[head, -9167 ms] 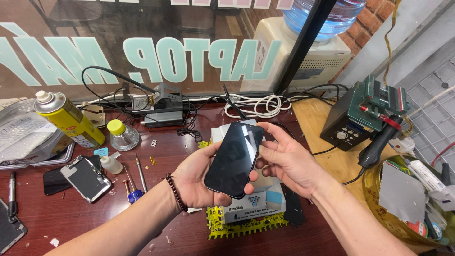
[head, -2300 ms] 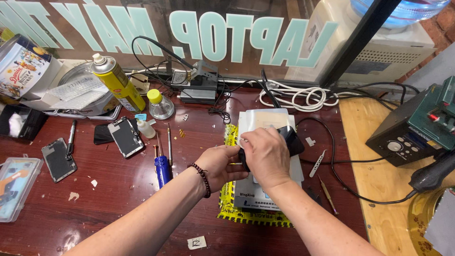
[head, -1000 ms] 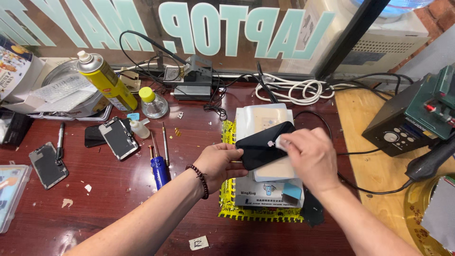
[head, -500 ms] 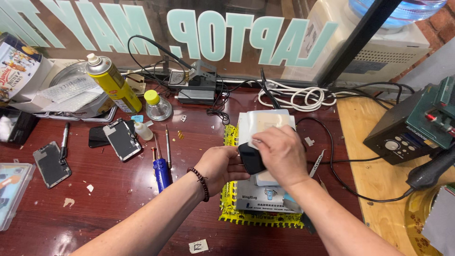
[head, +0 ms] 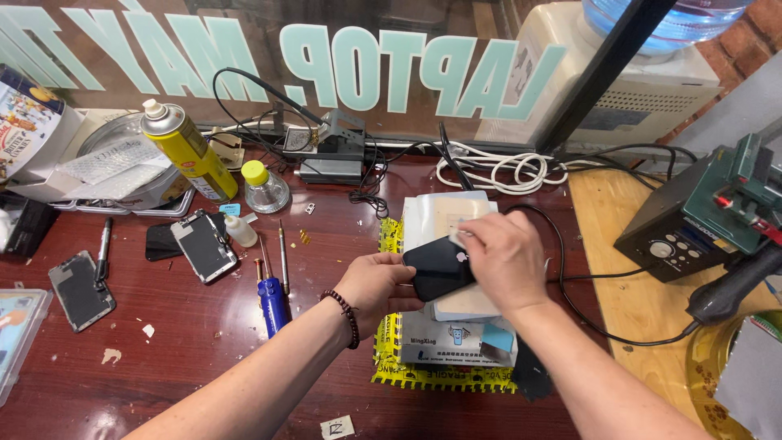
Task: The person repairs a smartphone at a workbench. They open the phone, work on its internal components by hand, wipe the screen with a cloth, power the phone on to test it, and press the screen assembly back into place.
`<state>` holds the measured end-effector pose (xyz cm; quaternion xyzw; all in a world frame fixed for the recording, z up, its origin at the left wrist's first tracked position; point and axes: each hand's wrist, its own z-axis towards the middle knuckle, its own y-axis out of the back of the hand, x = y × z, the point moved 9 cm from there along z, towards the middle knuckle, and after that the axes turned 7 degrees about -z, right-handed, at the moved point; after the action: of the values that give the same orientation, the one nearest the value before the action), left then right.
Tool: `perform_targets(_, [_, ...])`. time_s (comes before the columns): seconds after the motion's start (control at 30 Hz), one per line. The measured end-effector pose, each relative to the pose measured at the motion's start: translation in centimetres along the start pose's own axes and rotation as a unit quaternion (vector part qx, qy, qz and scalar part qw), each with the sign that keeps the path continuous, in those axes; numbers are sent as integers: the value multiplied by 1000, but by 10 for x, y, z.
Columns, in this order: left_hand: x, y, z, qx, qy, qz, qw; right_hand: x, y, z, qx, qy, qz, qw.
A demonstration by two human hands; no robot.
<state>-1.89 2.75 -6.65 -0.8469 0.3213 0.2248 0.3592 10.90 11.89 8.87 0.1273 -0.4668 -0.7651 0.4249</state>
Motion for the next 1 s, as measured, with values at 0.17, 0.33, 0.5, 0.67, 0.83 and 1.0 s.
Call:
perform_targets(0.17, [2, -3, -2, 6, 15, -63, 998, 45, -1, -38, 43, 87, 66, 993])
perform_targets(0.33, [-4, -4, -6, -6, 0, 32, 999, -18, 19, -23, 36, 0, -6, 999])
perform_targets(0.5, [-6, -4, -7, -18, 1, 28, 999, 25, -1, -31, 53, 32, 48, 997])
perform_targets(0.67, [-6, -2, -8, -20, -5, 28, 999, 35, 3, -33, 44, 62, 50, 996])
perform_targets(0.83, [-5, -1, -5, -22, -2, 39, 999, -16, 23, -23, 6, -13, -11, 1000])
perform_targets(1.0, [-5, 0, -5, -17, -7, 2, 1000, 37, -12, -40, 40, 44, 53, 997])
